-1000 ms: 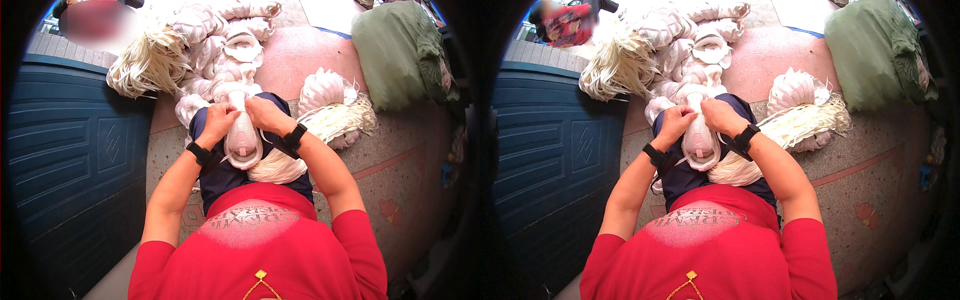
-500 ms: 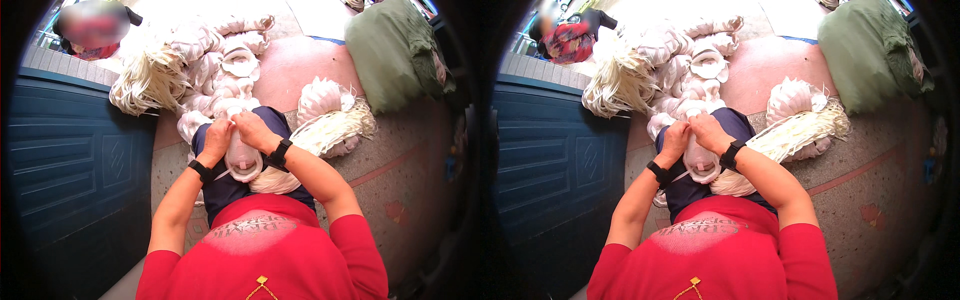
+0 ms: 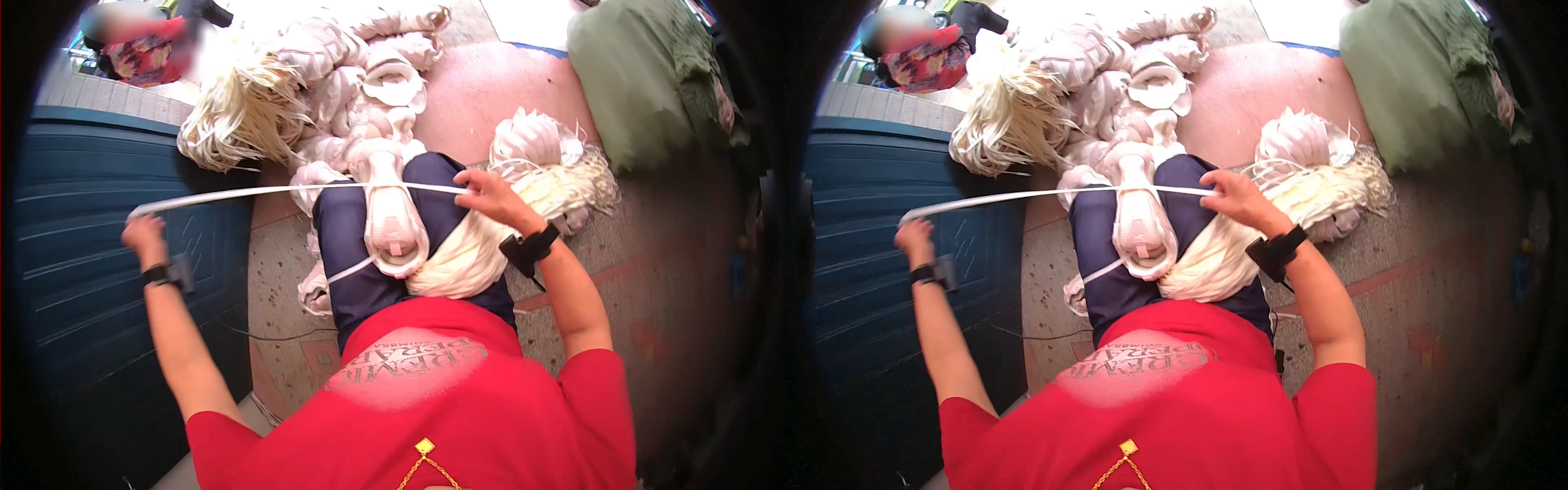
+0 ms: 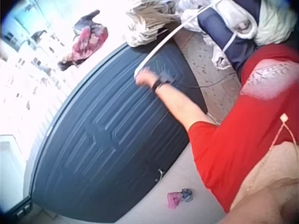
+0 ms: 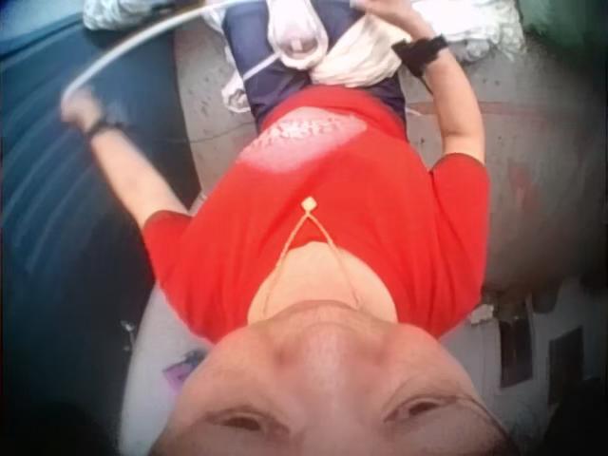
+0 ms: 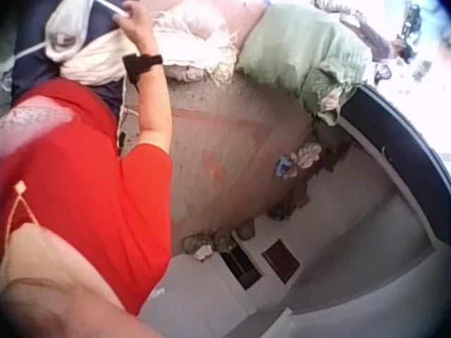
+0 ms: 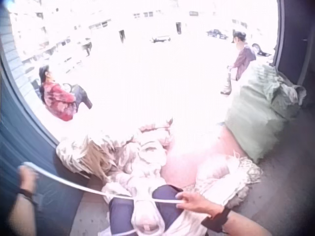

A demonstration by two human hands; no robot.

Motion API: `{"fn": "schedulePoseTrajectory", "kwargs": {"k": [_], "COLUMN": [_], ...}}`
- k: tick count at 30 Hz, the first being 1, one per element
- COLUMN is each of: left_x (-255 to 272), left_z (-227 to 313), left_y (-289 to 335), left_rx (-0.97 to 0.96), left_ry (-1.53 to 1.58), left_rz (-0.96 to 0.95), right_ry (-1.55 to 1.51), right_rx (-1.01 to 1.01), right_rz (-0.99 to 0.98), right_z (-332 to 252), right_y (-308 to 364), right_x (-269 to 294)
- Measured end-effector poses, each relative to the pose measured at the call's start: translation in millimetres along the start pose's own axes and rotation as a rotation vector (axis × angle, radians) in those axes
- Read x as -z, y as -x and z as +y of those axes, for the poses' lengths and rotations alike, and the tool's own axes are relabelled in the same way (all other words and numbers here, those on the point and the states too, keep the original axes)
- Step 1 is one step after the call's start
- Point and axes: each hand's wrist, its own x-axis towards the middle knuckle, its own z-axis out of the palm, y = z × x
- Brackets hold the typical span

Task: The recorder is lacing and bundling pink and white sneakers together using long white laces.

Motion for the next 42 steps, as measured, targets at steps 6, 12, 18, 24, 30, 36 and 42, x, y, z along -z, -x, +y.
{"fn": "schedulePoseTrajectory", "kwargs": {"k": [6, 12, 18, 24, 30, 36, 42], "left_x": [210.2, 209.4, 23.8, -169.8, -252.5, -283.9, -303.2], "left_z": [126.4, 106.4, 42.5, 6.1, -24.7, -50.4, -51.7], "left_y": [-46.9, -78.1, -1.7, 131.0, 225.5, 264.6, 270.7], "left_rx": [-0.234, -0.085, 0.177, 0.304, 0.446, 0.776, 0.862], "left_ry": [-1.934, -0.634, -0.33, -0.369, -0.468, -0.317, -0.236], "left_rz": [0.221, 0.269, -0.117, -0.746, -1.073, -1.025, -0.99], "right_ry": [-0.734, -1.473, -1.476, -0.578, 0.519, 0.263, 0.121], "right_rx": [-0.063, 0.302, 0.658, 0.201, 0.321, 0.371, 0.208], "right_rz": [0.267, 0.4, 0.629, 0.517, 0.481, 0.127, -0.057], "right_z": [10.6, 6.4, -36.7, -55.4, -19.8, -21.0, -28.0], "right_y": [36.4, 98.0, 145.1, 99.3, 25.3, -8.1, -37.4], "right_x": [86.9, 200.5, 264.8, 216.0, 109.6, -13.8, -55.0]}}
